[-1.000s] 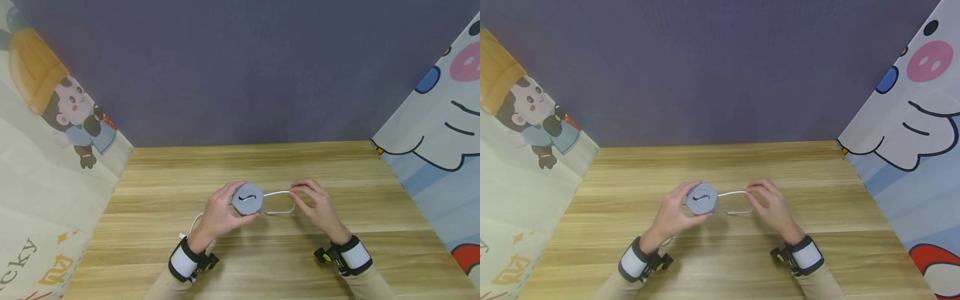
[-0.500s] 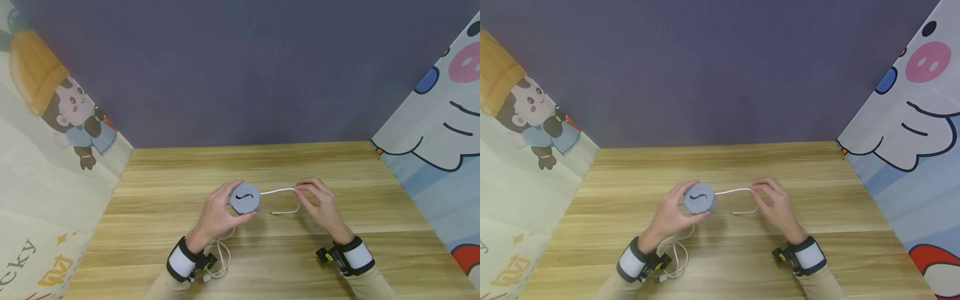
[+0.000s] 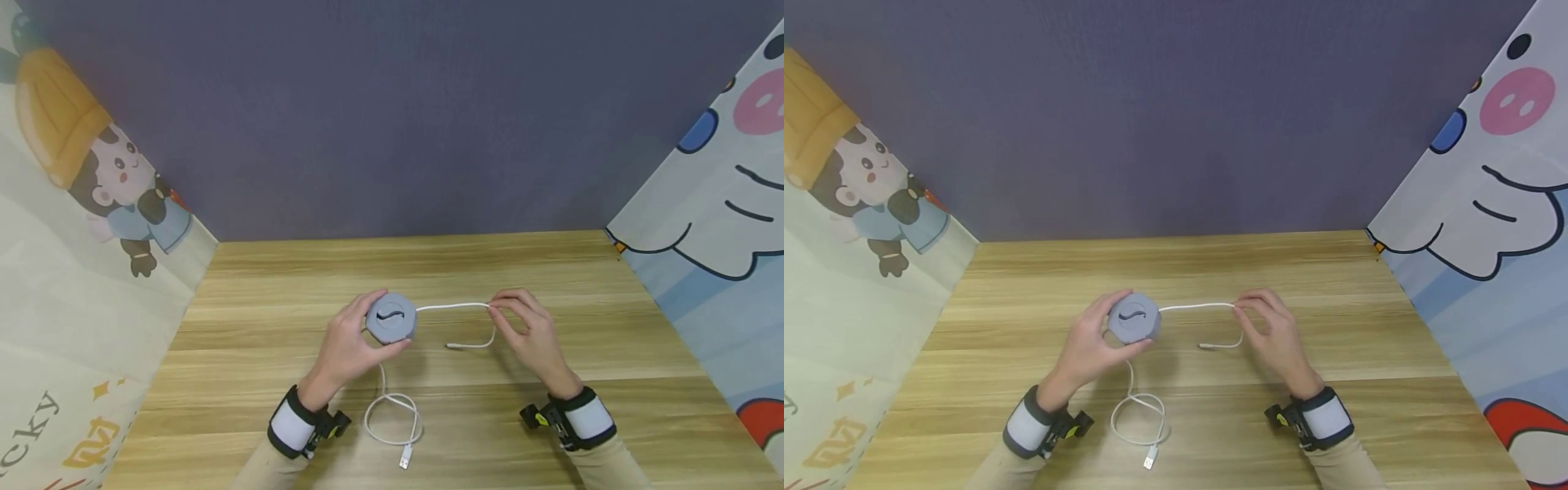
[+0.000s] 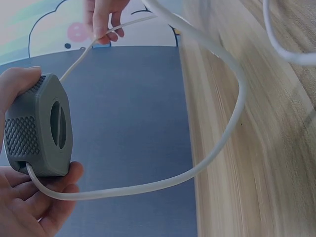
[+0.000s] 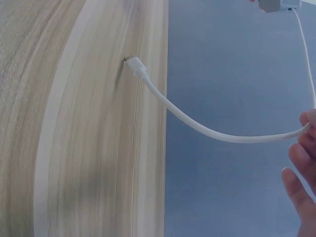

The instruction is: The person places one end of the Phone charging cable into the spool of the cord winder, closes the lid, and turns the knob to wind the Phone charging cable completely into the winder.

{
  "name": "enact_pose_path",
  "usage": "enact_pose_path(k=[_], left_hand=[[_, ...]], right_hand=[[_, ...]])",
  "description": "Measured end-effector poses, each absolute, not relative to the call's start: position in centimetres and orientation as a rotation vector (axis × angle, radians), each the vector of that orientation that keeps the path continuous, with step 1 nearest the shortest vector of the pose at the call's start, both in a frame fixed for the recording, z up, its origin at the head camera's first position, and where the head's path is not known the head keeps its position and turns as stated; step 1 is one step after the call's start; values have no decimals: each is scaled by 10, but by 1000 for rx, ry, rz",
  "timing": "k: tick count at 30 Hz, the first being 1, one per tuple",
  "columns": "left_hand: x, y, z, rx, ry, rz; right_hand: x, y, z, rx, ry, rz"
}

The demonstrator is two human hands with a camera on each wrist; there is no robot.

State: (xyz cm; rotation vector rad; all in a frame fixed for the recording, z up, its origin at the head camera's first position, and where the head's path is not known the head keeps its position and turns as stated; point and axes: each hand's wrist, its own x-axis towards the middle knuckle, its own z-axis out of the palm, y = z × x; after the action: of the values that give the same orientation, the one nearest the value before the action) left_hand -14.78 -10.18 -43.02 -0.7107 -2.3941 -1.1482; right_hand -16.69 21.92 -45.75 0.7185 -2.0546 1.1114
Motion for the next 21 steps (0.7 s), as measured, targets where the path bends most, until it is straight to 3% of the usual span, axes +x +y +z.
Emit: enact_pose_path(k=[21], left_hand=[[-149, -104, -429, -675, -2394, -1140]], right_hand=[[-171, 229, -460, 655, -2035, 1107]])
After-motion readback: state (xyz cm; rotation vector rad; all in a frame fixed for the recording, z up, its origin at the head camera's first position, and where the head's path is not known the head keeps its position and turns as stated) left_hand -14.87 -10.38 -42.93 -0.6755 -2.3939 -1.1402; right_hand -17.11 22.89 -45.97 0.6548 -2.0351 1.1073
